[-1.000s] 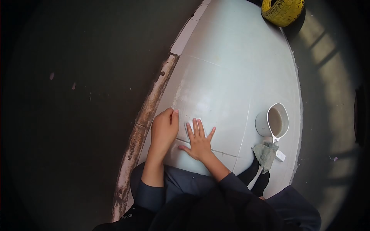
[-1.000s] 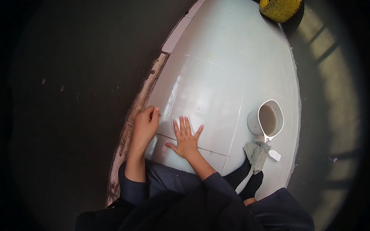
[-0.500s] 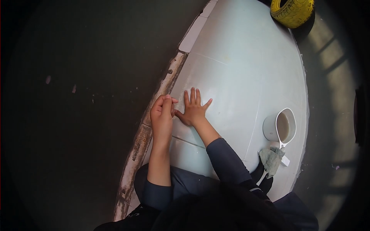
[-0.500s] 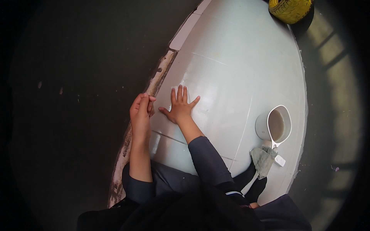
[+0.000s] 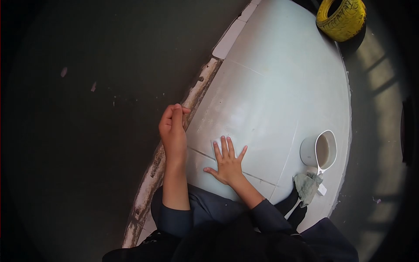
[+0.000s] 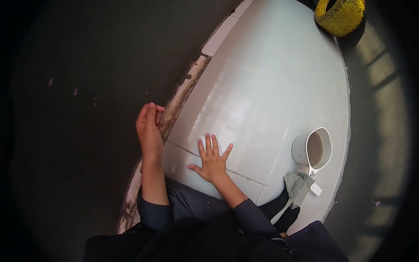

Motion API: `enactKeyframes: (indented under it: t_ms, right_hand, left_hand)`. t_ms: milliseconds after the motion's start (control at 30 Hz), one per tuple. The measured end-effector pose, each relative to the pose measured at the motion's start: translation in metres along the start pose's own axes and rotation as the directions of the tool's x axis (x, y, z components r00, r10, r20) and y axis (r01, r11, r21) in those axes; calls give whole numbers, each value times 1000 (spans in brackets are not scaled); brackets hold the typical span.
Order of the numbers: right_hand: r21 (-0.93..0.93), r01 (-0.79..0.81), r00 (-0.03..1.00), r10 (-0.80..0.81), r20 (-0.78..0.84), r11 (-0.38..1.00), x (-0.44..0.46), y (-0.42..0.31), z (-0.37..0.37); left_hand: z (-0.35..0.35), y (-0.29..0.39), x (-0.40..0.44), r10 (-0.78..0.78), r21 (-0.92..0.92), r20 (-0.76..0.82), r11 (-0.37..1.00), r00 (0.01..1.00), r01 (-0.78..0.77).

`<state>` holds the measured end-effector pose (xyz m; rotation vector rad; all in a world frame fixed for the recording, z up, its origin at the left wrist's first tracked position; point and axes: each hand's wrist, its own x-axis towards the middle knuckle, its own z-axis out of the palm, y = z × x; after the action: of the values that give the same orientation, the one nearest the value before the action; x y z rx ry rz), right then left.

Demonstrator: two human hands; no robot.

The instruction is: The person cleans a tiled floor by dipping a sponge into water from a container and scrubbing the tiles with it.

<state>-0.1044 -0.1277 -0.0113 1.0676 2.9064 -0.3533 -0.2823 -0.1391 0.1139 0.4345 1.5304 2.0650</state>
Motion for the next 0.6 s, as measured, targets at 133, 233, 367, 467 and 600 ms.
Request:
enactKeyframes:
  t_ms: [133,233,367,467,600]
  right_hand:
    - [-7,-10,1000,11,22,1000,57,-5,-9]
    - [-48,-73,996,75,49,996,115,-16,-18]
    - [-73,-99,993,104,64,992,138,-24,-19]
    - [-76,-19,1000,18,-17,997,113,-19,-16]
    - [-6,119,993,-119,-17,993,30,-15,-2]
  left_hand:
    - [4,-5,4,8,3,34,1000,999,-9]
    - [2,-8,9,43,17,13,999,999,-43]
    - [1,2,6,18,15,-14,1000,1000,-18]
    - [-5,-3,7,11,-44,42,999,999,-9]
    - [0,-7,4,64,-39,33,997,997,-62]
